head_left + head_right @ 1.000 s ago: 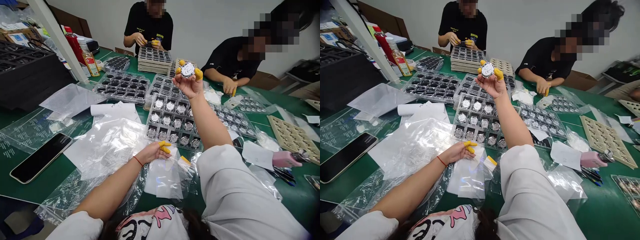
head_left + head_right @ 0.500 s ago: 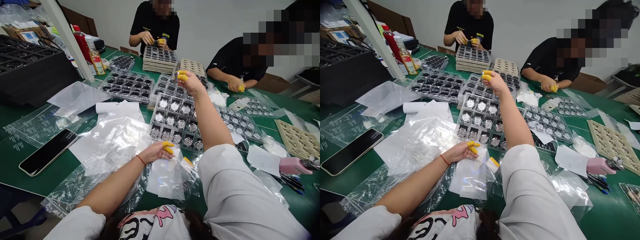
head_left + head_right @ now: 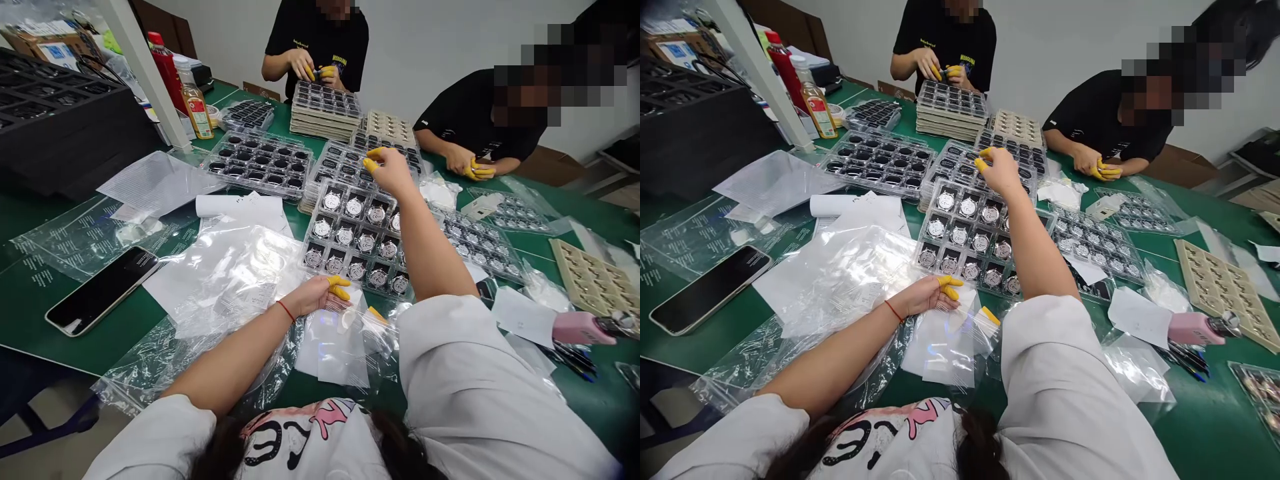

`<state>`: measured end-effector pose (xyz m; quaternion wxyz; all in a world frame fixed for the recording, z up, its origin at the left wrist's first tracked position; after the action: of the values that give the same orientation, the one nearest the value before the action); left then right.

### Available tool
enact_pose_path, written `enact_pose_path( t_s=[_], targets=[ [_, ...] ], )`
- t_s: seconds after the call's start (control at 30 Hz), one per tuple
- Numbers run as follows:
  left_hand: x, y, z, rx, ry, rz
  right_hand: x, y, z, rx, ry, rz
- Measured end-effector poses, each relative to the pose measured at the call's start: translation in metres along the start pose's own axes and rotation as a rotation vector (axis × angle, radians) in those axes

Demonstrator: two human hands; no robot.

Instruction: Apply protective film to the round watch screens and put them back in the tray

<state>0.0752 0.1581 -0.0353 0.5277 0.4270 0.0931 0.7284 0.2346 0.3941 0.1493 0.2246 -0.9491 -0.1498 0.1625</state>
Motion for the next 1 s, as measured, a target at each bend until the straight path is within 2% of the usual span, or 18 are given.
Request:
enact_pose_path(
  t_s=[0.07,0.2,0.33,0.43,0.53,0.67,0.73,0.87,1.0],
  targets=[
    [0.001,0.001,0.001,0.007,-0.002,0.008,0.005,0.030,-0.030,0.066,-0.018,0.007],
    [0.001,0.002,0.000,0.018,-0.021,0.024,0.023,0.095,-0.077,0.087,-0.002,0.099],
    [0.002,0.001,-0.001,0.038,-0.048,0.058,0.054,0.158,-0.104,0.062,0.139,0.265],
    [0.004,0.003,-0.001,0.064,-0.079,0.084,0.070,0.211,-0.112,0.077,0.187,0.410],
    [0.005,0.009,0.003,0.079,-0.117,0.101,0.065,0.258,-0.102,0.038,0.107,0.456],
    [0.008,0.023,0.019,0.064,-0.175,0.130,0.035,0.293,-0.069,-0.166,0.055,0.386],
    [0.008,0.029,0.032,0.055,-0.215,0.153,0.022,0.298,-0.055,-0.243,0.094,0.362],
    [-0.002,0.042,0.064,0.005,-0.415,0.216,0.008,0.295,-0.033,-0.303,0.132,0.356],
    [-0.024,0.056,0.084,-0.025,-0.584,0.150,0.008,0.289,-0.024,-0.319,0.170,0.398]
  ],
)
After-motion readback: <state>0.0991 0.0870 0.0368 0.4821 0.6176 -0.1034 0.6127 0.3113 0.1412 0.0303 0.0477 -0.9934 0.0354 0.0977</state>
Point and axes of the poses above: each hand's wrist, its own y-axis away from the middle knuckle, its own z-axis out of the palm, x = y × z, the point moved 6 cm from there along -y, towards the middle knuckle, and after that the axes turned 6 degrees about -z, right-handed, at the moved point
